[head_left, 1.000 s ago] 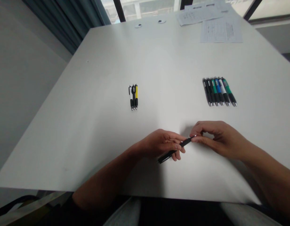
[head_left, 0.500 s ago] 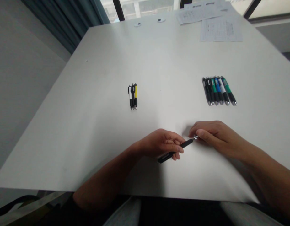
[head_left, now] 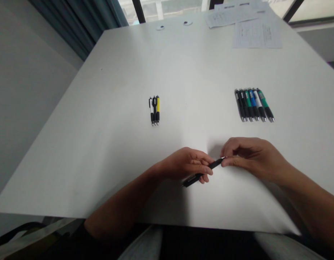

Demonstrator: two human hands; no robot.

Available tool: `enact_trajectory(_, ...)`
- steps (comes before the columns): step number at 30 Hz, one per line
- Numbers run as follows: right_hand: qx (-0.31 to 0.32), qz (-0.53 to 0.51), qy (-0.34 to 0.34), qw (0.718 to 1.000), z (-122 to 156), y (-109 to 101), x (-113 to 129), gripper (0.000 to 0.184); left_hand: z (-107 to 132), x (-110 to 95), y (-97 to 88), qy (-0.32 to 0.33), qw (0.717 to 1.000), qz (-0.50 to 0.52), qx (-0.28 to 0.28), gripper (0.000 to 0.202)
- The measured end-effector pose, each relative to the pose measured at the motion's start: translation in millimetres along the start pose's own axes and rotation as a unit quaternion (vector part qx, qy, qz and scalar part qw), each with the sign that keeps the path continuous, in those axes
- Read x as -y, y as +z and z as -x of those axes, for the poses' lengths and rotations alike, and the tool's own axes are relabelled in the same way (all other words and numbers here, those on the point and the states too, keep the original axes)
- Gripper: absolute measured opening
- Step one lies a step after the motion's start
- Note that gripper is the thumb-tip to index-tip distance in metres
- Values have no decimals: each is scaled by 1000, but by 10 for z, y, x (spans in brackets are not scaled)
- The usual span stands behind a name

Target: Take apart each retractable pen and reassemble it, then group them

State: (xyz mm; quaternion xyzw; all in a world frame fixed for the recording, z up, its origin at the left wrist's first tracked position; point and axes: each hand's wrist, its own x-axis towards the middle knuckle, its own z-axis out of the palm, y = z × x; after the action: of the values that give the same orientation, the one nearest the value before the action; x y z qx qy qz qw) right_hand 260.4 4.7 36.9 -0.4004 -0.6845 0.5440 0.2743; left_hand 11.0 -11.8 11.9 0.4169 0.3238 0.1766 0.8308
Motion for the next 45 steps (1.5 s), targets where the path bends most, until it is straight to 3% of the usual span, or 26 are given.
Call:
enact_trajectory(8, -8, 2, -51, 999, 42, -57, 19, 4, 4, -42, -38, 22, 999, 46, 19, 35)
enact_trajectory(14, 41, 137, -73, 987, 6, -43, -6, 18, 1, -5, -36, 10, 999, 39, 10, 37)
enact_trajectory(18, 71, 210, -105, 969, -26, -5, -24, 46, -3, -10, -24, -11, 1000, 4, 1, 35)
enact_trajectory(20, 79, 202, -99, 971, -22, -4, -32, 51, -5, -17, -19, -14, 1000, -9, -2, 32)
enact_trajectory(24, 83, 116, -54, 988, 7, -37, -24, 26, -11, -7, -24, 3, 1000, -3, 1, 31)
enact_trajectory(26, 77, 96, -39, 992, 14, -48, -21, 23, -15, 8, -30, 5, 1000, 5, 4, 32)
enact_trajectory(31, 80, 173, -53, 980, 5, -43, -36, 47, -8, 8, -34, -2, 1000, -5, 3, 27)
enact_trajectory(36, 93, 153, -45, 983, 9, -23, -27, 32, 0, -37, -11, -4, 1000, 0, 6, 28)
enact_trajectory(41, 118, 173, -56, 976, -9, 21, -51, 51, -23, -32, 3, -8, 1000, 14, 6, 30)
enact_trajectory(45, 107, 133, -24, 985, 10, -5, -41, 46, -34, -21, 9, 6, 999, 34, -11, 35)
